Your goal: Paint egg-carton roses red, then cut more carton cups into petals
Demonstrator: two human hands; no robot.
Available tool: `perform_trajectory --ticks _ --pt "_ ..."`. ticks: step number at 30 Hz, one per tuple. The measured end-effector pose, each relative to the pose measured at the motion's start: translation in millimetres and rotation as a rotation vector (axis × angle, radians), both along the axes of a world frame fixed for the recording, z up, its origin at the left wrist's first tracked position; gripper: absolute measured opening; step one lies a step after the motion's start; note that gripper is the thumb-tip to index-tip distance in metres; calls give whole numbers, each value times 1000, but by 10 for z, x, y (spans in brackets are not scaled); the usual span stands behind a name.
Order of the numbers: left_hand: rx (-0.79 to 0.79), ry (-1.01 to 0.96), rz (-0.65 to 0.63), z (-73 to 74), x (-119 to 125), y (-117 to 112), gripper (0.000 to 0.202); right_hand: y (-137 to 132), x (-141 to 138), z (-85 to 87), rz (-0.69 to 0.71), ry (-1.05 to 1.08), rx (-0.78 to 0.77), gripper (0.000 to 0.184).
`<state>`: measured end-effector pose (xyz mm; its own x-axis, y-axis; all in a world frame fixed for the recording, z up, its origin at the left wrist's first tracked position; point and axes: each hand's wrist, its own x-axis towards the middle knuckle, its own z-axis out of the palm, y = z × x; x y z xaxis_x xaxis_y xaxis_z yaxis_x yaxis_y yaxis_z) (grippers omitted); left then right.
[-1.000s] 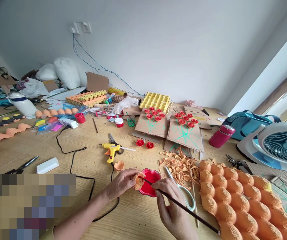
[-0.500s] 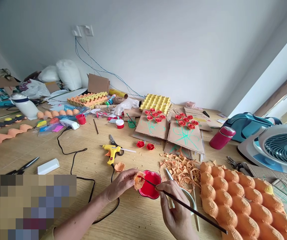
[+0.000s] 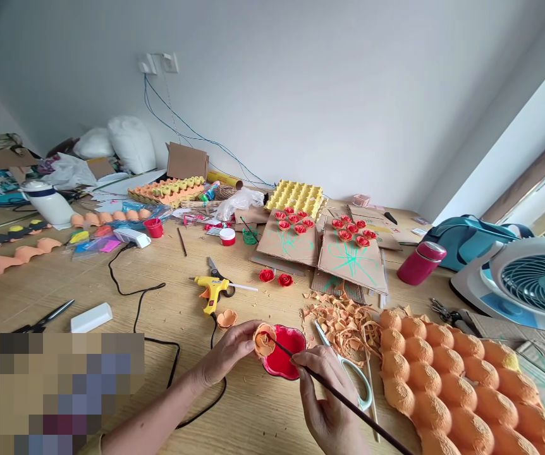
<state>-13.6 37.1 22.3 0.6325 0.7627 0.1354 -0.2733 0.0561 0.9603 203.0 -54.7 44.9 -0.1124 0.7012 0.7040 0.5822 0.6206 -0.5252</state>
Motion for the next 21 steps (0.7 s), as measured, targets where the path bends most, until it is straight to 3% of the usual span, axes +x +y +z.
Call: perform_trajectory --ticks 9,21 --pt "19 86 21 -28 23 0 49 4 -69 164 1 -61 73 22" --pt "5 83 90 -59 14 37 47 9 -81 184 0 -124 95 23"
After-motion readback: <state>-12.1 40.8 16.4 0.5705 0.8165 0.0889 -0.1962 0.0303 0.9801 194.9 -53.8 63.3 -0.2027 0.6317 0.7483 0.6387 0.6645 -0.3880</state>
